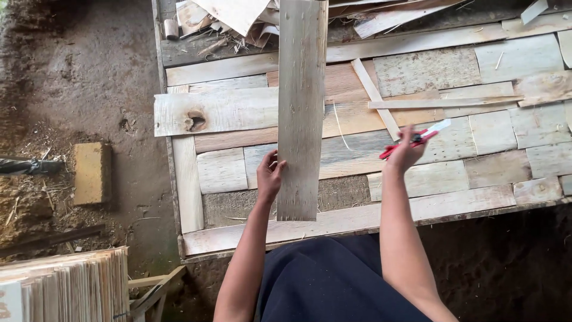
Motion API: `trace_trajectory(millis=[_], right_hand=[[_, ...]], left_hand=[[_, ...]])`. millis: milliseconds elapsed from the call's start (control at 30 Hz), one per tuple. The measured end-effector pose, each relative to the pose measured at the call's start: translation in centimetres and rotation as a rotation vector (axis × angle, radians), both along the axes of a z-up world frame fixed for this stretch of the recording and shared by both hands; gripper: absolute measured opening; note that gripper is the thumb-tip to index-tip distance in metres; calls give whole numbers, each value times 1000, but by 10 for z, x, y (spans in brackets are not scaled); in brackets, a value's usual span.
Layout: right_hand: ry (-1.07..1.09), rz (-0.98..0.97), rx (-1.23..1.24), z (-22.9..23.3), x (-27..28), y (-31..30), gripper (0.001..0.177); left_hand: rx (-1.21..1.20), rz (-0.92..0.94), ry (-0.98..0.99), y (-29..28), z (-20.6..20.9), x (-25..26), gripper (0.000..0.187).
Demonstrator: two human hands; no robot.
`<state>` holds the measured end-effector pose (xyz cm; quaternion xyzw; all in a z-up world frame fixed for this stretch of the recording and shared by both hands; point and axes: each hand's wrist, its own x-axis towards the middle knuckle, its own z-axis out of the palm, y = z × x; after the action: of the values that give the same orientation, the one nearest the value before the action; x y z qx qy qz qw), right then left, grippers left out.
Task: Trimming the edges of thin wood veneer strips using a small utility cutter on a wooden workbench.
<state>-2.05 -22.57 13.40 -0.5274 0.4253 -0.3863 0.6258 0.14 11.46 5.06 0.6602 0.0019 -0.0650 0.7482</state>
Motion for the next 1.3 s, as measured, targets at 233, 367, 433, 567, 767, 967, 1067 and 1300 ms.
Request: trace_trajectory(millis=[233,367,433,567,767,967,1067,1300], right_hand=[[83,322,-122,9,-4,59,23],[122,717,42,-1,-13,97,38],[159,743,69,-12,-15,100,46],[143,743,189,-18,-15,99,46],[116,730,257,-6,-13,102,46],[123,709,184,-14,-1,95,48],[121,715,184,-9,2,99,50],[100,738,298,-1,0,108,36]], left_hand=[[-24,-85,-11,-16,17,3,46],[-63,-153,-22,-23,28,0,48],[-71,-175,-9,-21,30,0,49],[-112,-166,78,-14,32,8,19],[24,-62,108,1,45,27,9],[68,-199,327,3,69,25,47],[81,-324,298,-2,40,19,42],[6,-273,144,-7,37,8,25]])
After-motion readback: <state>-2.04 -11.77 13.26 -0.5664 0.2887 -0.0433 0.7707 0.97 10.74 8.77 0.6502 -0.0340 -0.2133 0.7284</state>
